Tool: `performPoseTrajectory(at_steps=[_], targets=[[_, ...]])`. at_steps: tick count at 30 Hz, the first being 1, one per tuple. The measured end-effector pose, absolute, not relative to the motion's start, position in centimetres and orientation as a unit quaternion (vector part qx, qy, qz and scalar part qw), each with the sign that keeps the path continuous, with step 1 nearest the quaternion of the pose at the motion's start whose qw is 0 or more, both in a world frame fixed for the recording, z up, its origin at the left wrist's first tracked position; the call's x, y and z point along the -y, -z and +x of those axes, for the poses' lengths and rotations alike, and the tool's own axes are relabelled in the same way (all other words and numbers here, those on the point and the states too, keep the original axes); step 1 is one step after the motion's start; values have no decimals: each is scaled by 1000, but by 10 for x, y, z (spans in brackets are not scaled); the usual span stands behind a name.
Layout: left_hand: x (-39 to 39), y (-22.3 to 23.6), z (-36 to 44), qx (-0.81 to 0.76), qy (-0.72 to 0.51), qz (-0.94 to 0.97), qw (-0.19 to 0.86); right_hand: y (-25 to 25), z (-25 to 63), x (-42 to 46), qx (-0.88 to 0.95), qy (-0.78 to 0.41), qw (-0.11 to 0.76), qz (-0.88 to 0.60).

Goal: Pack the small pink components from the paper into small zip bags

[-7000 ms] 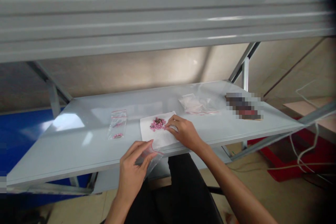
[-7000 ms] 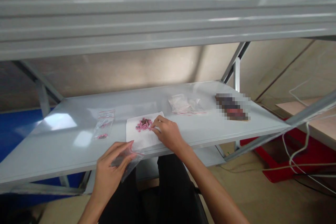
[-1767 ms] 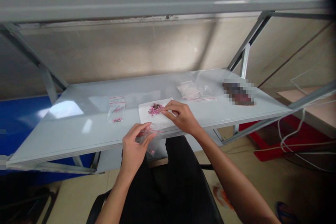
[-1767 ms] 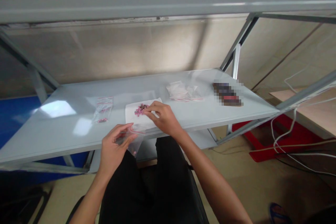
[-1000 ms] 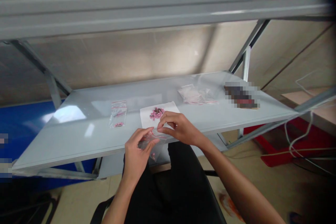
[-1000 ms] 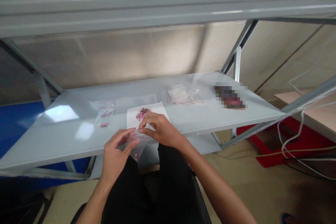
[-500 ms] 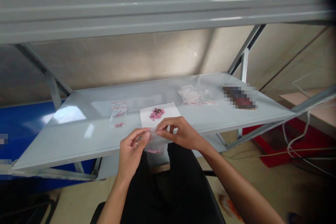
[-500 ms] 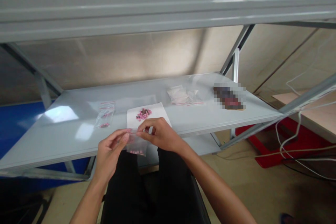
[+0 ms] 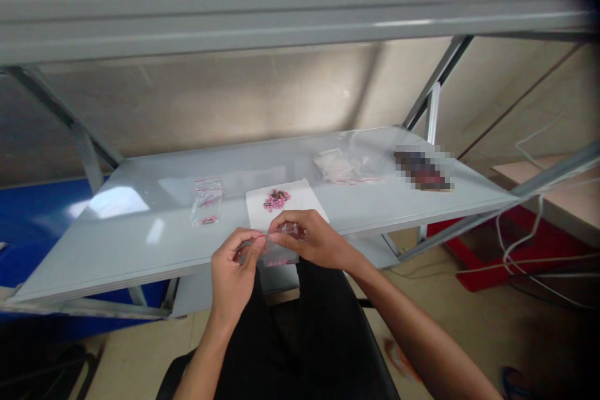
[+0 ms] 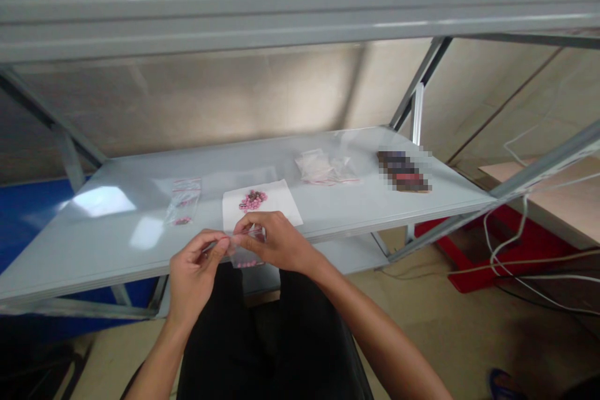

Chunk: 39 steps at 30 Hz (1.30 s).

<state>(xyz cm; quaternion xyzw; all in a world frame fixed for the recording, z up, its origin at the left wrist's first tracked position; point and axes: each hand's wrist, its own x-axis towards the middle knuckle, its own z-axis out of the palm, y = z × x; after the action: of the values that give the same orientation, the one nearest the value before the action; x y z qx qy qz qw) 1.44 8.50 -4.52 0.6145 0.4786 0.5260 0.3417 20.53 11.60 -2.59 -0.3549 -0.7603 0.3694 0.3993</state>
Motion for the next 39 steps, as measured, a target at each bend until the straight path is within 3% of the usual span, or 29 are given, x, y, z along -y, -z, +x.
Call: performPoseTrajectory(at_steps=[10, 18, 28, 39], targets=[[-85, 47, 11, -495, -515, 635, 296, 36, 190, -109, 796, -256, 429, -342], [-85, 43, 8, -472, -541, 623, 311, 34, 194, -112, 734, -340, 459, -367], [-86, 40, 11, -442, -533, 641, 332, 27, 193, -105, 756, -311, 475, -325], [-87, 42, 8, -444, -540, 639, 322, 37, 194, -110, 705, -396, 465, -362]])
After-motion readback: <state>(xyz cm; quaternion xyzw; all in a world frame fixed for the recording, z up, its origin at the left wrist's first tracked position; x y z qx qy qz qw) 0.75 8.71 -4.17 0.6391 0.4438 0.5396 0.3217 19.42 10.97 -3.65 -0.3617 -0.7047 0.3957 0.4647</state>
